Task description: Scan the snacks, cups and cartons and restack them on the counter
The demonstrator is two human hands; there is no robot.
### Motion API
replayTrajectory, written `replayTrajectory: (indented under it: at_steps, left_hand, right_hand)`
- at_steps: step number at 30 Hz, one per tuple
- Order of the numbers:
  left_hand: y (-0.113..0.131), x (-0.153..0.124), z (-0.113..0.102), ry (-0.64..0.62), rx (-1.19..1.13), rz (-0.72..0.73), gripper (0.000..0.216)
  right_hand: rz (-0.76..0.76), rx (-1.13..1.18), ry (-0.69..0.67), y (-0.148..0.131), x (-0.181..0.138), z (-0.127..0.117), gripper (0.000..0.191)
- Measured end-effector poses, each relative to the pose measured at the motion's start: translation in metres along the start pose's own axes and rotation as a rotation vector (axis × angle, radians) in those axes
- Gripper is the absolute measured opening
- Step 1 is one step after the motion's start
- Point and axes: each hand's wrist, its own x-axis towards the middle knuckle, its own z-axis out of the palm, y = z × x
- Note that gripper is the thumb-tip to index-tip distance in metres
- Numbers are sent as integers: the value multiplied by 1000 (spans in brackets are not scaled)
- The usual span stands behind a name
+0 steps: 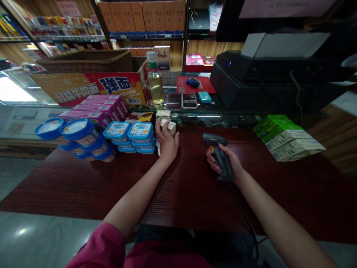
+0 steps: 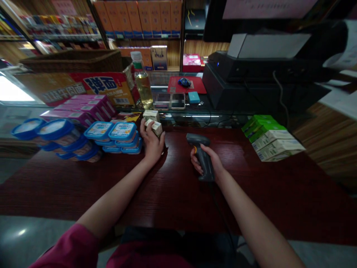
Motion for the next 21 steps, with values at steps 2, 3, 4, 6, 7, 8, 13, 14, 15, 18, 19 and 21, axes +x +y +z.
replayTrajectory:
  at_steps: [2, 3, 4, 6, 7, 8, 13, 14, 15, 18, 19, 21]
  left_hand:
    - [-1, -1, -12, -82, 34, 128, 62]
    - [-2, -1, -19, -135, 48, 189, 62]
    - [-4, -1, -26, -185, 60, 236, 62]
    - [-9, 2, -36, -253, 83, 296, 59]
    - [-12, 4, -39, -266, 97, 312, 56]
    - [-13, 6, -39, -267, 113, 321, 51]
    - [-11, 16, -25, -232, 185, 269, 40]
    - [-10, 18, -22, -221, 199, 242, 39]
    - [-10, 19, -20, -213, 213, 218, 39]
    - [-10, 21, -17, -210, 232, 156, 39]
    - [-10, 21, -16, -213, 230, 137, 40]
    - [-11, 21, -16, -221, 225, 112, 43]
  right_hand:
    - [2, -4, 7, 0, 0, 0, 39]
    - [2, -6, 10, 0, -1, 0, 39]
    - [2, -7, 12, 0, -1, 0, 40]
    - [4, -7, 15, 0, -1, 0, 41]
    - [8, -7, 19, 0, -1, 0, 41]
    - [13, -6, 22, 0, -1, 0, 41]
    - [22, 4, 20, -1, -1, -1, 40]
    - [19, 6, 19, -1, -1, -1, 41]
    - [15, 8, 20, -1, 0, -1, 41]
    - [1, 12, 21, -1, 0, 0, 40]
    - [-3, 12, 19, -1, 0, 0, 40]
    - [-10, 13, 11, -1, 0, 1, 39]
